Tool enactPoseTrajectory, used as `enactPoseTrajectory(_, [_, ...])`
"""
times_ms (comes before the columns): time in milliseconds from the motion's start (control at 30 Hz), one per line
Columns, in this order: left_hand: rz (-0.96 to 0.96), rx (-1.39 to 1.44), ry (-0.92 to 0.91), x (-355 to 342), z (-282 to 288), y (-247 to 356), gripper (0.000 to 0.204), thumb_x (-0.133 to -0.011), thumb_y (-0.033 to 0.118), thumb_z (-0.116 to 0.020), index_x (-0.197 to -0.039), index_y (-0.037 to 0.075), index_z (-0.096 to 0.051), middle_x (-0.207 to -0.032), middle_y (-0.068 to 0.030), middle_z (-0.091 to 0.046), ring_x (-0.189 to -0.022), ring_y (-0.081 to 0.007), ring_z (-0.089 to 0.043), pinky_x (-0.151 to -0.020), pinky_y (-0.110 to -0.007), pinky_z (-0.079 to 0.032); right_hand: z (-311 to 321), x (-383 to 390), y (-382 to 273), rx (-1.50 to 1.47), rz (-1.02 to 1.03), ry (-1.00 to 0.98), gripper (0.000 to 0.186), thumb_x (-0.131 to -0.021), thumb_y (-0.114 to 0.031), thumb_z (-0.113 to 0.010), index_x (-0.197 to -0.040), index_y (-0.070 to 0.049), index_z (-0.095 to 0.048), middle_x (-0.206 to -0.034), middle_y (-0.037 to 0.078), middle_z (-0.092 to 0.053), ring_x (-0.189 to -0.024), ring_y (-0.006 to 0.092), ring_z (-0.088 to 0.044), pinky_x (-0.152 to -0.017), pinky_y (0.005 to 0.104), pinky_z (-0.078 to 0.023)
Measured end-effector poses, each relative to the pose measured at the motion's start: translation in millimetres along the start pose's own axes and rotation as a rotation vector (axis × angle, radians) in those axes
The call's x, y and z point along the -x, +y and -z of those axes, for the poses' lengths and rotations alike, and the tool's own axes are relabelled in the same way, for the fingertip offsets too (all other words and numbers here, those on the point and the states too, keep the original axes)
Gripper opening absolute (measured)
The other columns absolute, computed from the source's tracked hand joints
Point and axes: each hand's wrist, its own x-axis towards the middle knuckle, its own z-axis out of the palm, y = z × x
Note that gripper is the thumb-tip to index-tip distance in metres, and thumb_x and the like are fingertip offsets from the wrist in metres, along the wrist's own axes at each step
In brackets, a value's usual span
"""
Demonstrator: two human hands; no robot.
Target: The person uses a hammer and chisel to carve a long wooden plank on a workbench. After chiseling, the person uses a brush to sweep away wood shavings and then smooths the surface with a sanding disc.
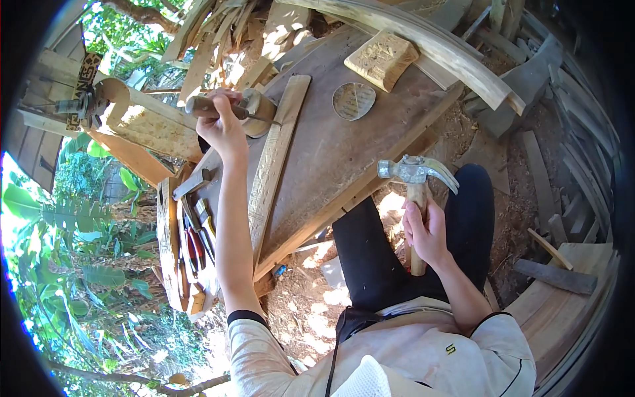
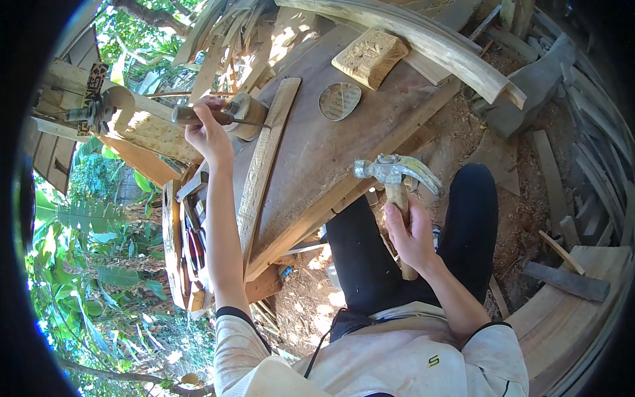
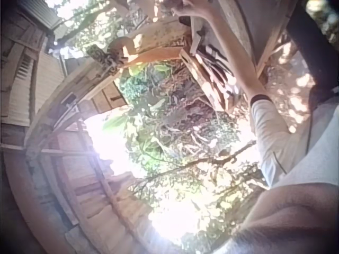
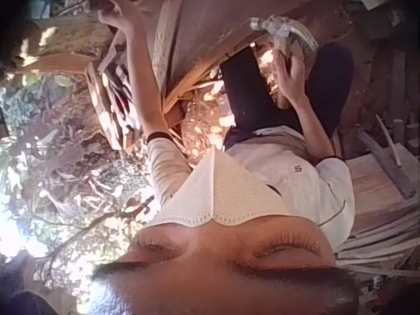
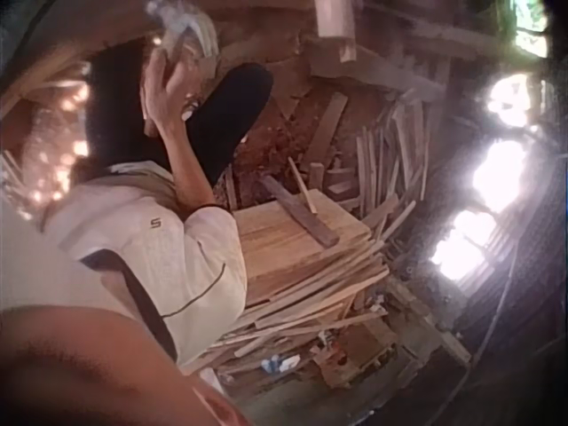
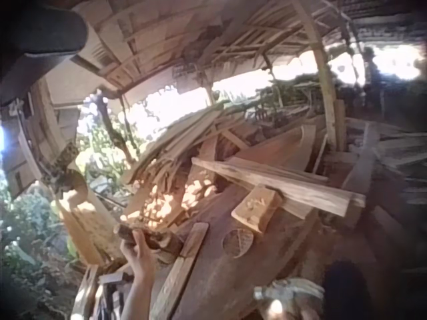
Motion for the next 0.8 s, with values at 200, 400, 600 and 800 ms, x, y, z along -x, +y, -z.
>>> enactPoseTrajectory(200, [0.032, 0.167, -0.031, -20.2, -17.8, -4.5, 0.020, -0.105, 0.021, -0.052, -0.104, 0.006, -0.039, -0.071, -0.0029, -0.049, -0.052, -0.0109, -0.052, -0.046, -0.026, -0.043, -2.2, -3.9, 2.6, 0.013, 0.010, -0.004, 0.024, -0.105, -0.028, -0.052, -0.097, -0.005, -0.051, -0.064, -0.005, -0.045, -0.048, 0.0016, -0.040, -0.042, 0.0195, -0.033])
enactPoseTrajectory(400, [0.126, 0.055, -0.128, -61.7, -39.5, -28.5, 0.034, -0.101, 0.036, -0.059, -0.095, 0.002, -0.060, -0.069, -0.0056, -0.063, -0.055, -0.0114, -0.061, -0.051, -0.022, -0.045, -6.4, -4.5, 3.9, 0.062, 0.010, -0.012, 0.025, -0.107, -0.026, -0.047, -0.101, -0.002, -0.052, -0.062, -0.003, -0.044, -0.047, 0.0017, -0.037, -0.039, 0.0197, -0.033])
enactPoseTrajectory(600, [0.214, 0.132, -0.189, -69.3, -52.4, -45.6, 0.035, -0.104, 0.037, -0.053, -0.097, 0.003, -0.056, -0.065, 0.0004, -0.051, -0.049, -0.0070, -0.050, -0.043, -0.025, -0.039, -10.4, -9.2, 6.8, 0.100, 0.004, -0.019, 0.023, -0.107, -0.024, -0.046, -0.101, -0.002, -0.051, -0.062, -0.003, -0.044, -0.046, 0.0020, -0.037, -0.039, 0.0195, -0.032])
enactPoseTrajectory(800, [0.141, 0.074, -0.160, -62.8, -57.3, -60.5, 0.039, -0.107, 0.038, -0.045, -0.106, 0.000, -0.054, -0.062, 0.0009, -0.048, -0.044, -0.0070, -0.045, -0.042, -0.025, -0.036, -22.5, -39.7, -21.2, 0.123, 0.064, -0.091, 0.025, -0.108, -0.024, -0.043, -0.107, -0.001, -0.054, -0.064, -0.003, -0.047, -0.045, 0.0023, -0.040, -0.040, 0.0188, -0.033])
